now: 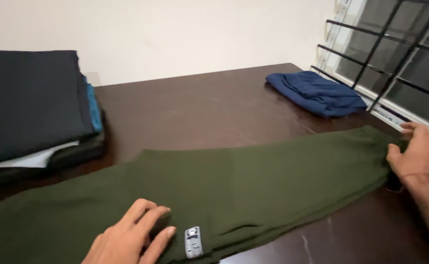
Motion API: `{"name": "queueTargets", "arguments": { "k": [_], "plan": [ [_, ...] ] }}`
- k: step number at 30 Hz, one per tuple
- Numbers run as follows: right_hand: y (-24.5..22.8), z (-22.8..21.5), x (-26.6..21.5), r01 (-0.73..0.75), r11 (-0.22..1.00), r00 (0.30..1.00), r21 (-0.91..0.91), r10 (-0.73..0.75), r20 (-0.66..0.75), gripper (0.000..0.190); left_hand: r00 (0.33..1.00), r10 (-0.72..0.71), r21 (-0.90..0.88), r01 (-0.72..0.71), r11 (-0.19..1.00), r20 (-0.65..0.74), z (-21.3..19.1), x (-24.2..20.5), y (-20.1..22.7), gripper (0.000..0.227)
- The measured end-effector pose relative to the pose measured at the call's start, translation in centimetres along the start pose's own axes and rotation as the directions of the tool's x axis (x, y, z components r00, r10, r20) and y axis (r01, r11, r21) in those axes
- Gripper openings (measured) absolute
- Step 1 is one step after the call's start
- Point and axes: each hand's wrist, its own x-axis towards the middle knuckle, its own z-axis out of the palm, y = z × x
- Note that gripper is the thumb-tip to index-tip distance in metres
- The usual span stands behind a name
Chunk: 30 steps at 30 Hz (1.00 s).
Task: Folding a green pair of pants on a table.
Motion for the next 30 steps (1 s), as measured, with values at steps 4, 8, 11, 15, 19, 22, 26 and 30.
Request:
{"name": "queueTargets", "arguments": {
  "k": [4,8,11,15,19,22,26,30],
  "plan": [
    [-11.1,-2.0,0.6,0.134,0.964,0.986,-0.228,-0.154,-0.071,0.036,0.989,-0.140,0.213,0.125,0.969,0.057,-0.9,-0.7,-1.5,0.074],
    [-21.7,-2.2,0.1,0.172,0.984,0.971,0.056,-0.179,0.159,0.034,0.973,-0.229,0.231,0.214,0.949,0.041,-1.5,-1.3,0.2,0.091],
    [-27.8,-1.2,-1.5,0.096,0.914,0.873,0.394,-0.267,0.407,0.041,0.956,-0.284,0.168,0.269,0.948,0.073,-2.5,-1.2,1.2,0.096],
    [-30.8,0.6,-4.7,0.138,0.890,0.655,0.436,-0.412,0.634,0.059,0.869,-0.474,0.151,0.455,0.878,0.139,-3.8,-1.9,0.4,0.102],
    [-30.2,0.5,-4.8,0.361,0.883,0.621,0.298,-0.467,0.630,0.069,0.612,-0.760,0.294,0.701,0.649,0.220,-6.9,-3.1,-1.4,0.105],
    [-29.6,0.9,-4.8,0.379,0.903,0.618,0.203,-0.410,0.670,0.074,0.465,-0.851,0.505,0.688,0.522,0.245,-6.4,-5.4,-5.7,0.095],
    [-29.5,1.3,-5.2,0.349,0.925,0.648,0.153,-0.356,0.674,0.073,0.485,-0.872,0.533,0.721,0.443,0.068,-6.2,-4.4,-3.9,0.091],
    [-31.3,1.4,-5.5,0.326,0.906,0.663,0.269,-0.422,0.618,0.060,0.812,-0.561,0.490,0.559,0.669,-0.160,-3.4,-2.9,-4.2,0.083]
  ]
}}
